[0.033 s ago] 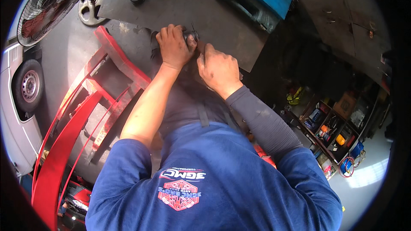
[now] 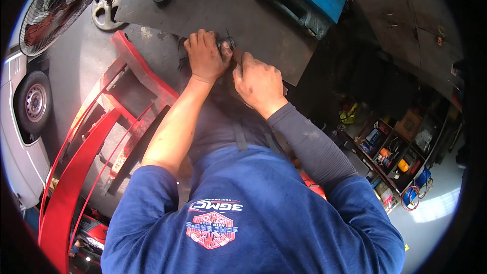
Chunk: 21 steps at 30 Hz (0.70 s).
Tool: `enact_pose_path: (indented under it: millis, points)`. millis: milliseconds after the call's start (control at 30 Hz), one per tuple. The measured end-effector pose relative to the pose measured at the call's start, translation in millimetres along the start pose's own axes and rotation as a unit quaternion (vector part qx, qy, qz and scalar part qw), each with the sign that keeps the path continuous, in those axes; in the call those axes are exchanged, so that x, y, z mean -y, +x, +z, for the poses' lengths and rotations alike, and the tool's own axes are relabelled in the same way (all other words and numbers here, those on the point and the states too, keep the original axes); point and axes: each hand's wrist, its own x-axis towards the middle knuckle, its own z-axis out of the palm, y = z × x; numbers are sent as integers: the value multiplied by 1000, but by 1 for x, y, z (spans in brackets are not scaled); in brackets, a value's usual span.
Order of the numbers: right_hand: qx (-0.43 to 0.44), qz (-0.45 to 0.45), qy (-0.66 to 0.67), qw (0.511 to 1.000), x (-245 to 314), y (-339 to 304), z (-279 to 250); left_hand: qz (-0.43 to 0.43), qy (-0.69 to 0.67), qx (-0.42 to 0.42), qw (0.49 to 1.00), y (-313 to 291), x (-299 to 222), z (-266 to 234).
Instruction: The person grinds small cylindrical metal parts on a bench grinder and a metal plate, then wipes them with a cloth. The person repeats this process for several parts, occasionally pausing to inspect them.
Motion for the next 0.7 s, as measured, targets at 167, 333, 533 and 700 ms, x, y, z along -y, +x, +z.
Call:
enact_pose_path:
  millis: [167, 333, 533, 700]
  points:
    - [-14, 34, 38, 999, 2, 21, 8, 17, -18, 1, 1000, 13, 3, 7]
    - [-17, -11, 2, 1000, -1, 35, 10, 27, -15, -11, 999, 19, 8, 15]
    - [12, 16, 8, 1000, 1, 25, 3, 23, -17, -36, 999, 18, 6, 19]
    - [54, 70, 34, 996, 6, 21, -1, 32, -16, -41, 999, 17, 8, 19]
